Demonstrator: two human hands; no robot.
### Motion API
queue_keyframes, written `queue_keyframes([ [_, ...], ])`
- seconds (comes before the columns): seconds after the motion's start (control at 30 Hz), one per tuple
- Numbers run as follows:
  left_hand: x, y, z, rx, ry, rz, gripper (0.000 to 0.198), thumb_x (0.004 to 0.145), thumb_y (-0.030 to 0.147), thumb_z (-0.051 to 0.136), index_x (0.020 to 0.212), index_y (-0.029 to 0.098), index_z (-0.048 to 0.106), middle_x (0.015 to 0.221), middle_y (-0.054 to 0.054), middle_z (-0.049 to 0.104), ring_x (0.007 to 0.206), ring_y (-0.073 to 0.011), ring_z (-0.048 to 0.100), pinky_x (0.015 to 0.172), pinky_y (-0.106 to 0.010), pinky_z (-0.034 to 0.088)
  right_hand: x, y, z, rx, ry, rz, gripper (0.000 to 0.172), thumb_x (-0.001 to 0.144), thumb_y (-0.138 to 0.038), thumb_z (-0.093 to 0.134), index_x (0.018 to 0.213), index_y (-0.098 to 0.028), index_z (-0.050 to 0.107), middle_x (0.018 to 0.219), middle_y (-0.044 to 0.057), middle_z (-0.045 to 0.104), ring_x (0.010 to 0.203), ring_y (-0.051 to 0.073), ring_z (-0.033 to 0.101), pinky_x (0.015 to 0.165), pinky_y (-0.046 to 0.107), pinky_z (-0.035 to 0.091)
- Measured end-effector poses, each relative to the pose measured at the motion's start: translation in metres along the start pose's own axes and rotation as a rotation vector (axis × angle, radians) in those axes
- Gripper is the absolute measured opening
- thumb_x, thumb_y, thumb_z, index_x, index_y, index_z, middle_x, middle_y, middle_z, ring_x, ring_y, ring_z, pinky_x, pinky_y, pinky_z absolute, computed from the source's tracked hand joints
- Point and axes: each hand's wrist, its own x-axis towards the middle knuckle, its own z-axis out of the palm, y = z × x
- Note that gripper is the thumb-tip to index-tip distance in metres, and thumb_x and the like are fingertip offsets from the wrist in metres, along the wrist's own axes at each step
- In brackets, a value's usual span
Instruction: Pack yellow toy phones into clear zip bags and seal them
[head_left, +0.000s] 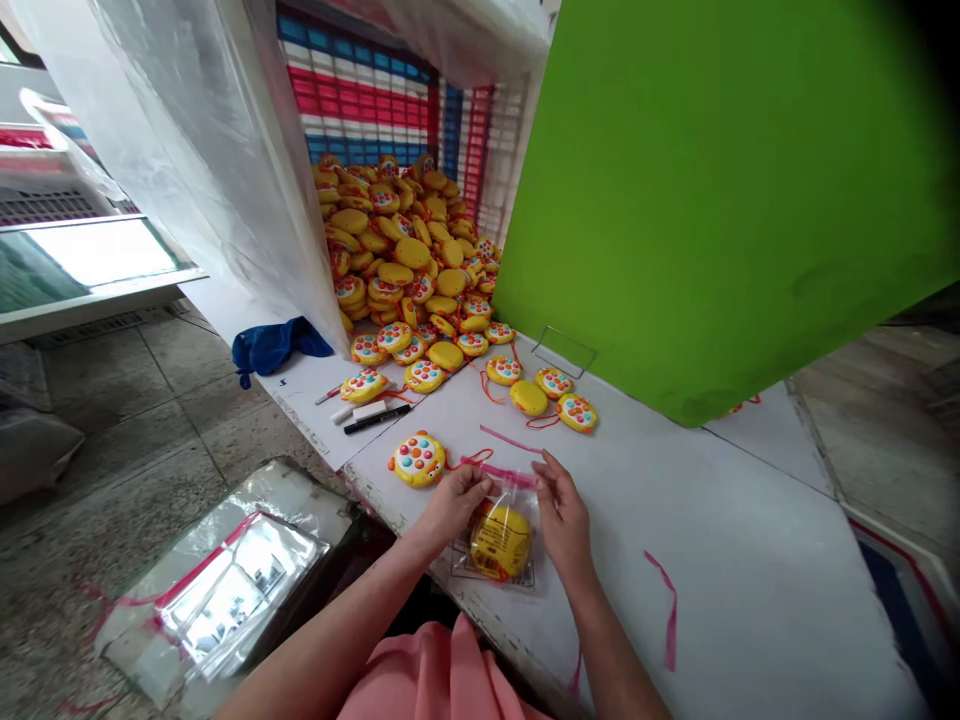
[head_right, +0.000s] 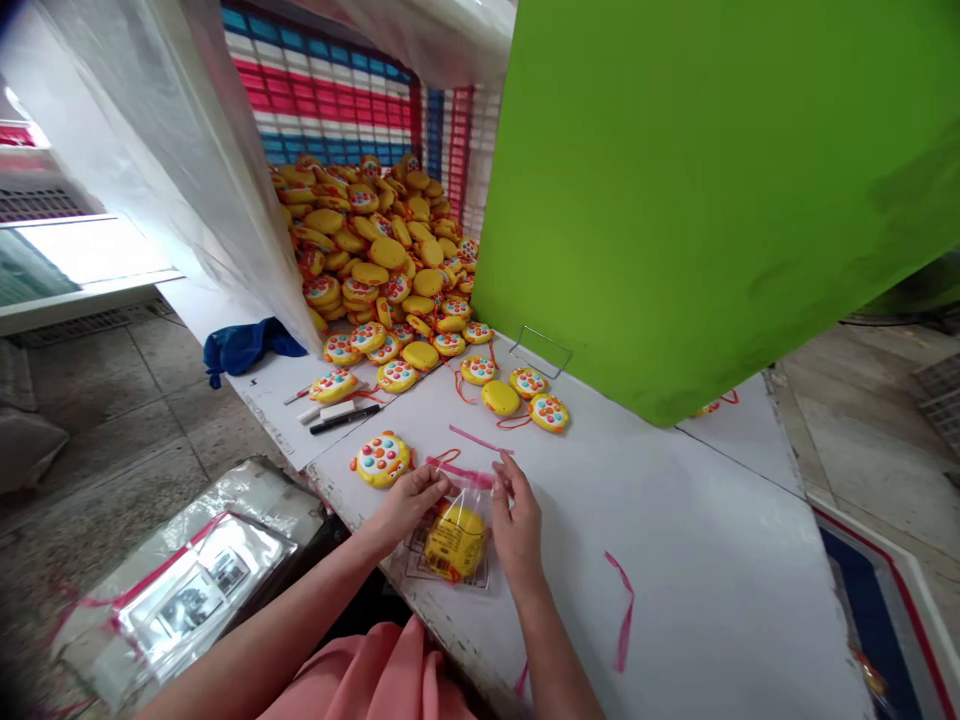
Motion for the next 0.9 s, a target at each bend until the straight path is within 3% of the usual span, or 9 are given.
queue_keyframes([
  [0.1, -0.001, 0.005, 0.004, -0.03, -0.013, 0.015, 0.03, 0.081, 0.045, 0.055, 0.084, 0.015, 0.054, 0.077, -0.003, 0.064, 0.06, -0.0119, 0.053, 0.057, -0.024, 0.041, 0.003, -0.012, -0.001, -0.259, 0.044, -0.316, 0.025, 0.089, -0.027, 0.054, 0.112, -0.023, 0.061, 0.105, 0.006, 0.064, 0.104, 0.022, 0.054, 0.094, 0.043, 0.043],
  [0.2, -0.004, 0.009, 0.006, -0.006, -0.038, 0.098, 0.025, 0.084, 0.038, 0.052, 0.095, 0.016, 0.058, 0.084, -0.005, 0.067, 0.069, -0.0145, 0.058, 0.064, -0.025, 0.044, 0.007, -0.031, 0.003, -0.354, -0.035, -0.436, 0.01, 0.086, -0.022, 0.059, 0.094, -0.023, 0.065, 0.095, 0.005, 0.062, 0.098, 0.022, 0.052, 0.089, 0.04, 0.043],
  [0.4, -0.009, 0.016, 0.006, 0.233, 0.026, 0.269, 0.024, 0.087, 0.028, 0.046, 0.099, 0.016, 0.064, 0.087, -0.004, 0.067, 0.08, -0.0171, 0.059, 0.072, -0.026, 0.044, 0.018, -0.048, 0.013, -0.36, -0.112, -0.392, 0.012, 0.079, -0.017, 0.068, 0.088, -0.021, 0.062, 0.101, 0.007, 0.057, 0.103, 0.024, 0.049, 0.091, 0.042, 0.04],
  [0.9, -0.011, 0.019, 0.009, 0.365, 0.022, 0.357, 0.022, 0.087, 0.017, 0.042, 0.095, 0.016, 0.062, 0.086, -0.004, 0.067, 0.078, -0.0155, 0.057, 0.072, -0.024, 0.043, 0.024, -0.049, 0.01, -0.383, -0.234, -0.355, 0.013, 0.079, -0.016, 0.067, 0.087, -0.023, 0.06, 0.108, 0.006, 0.054, 0.108, 0.025, 0.045, 0.094, 0.043, 0.037],
])
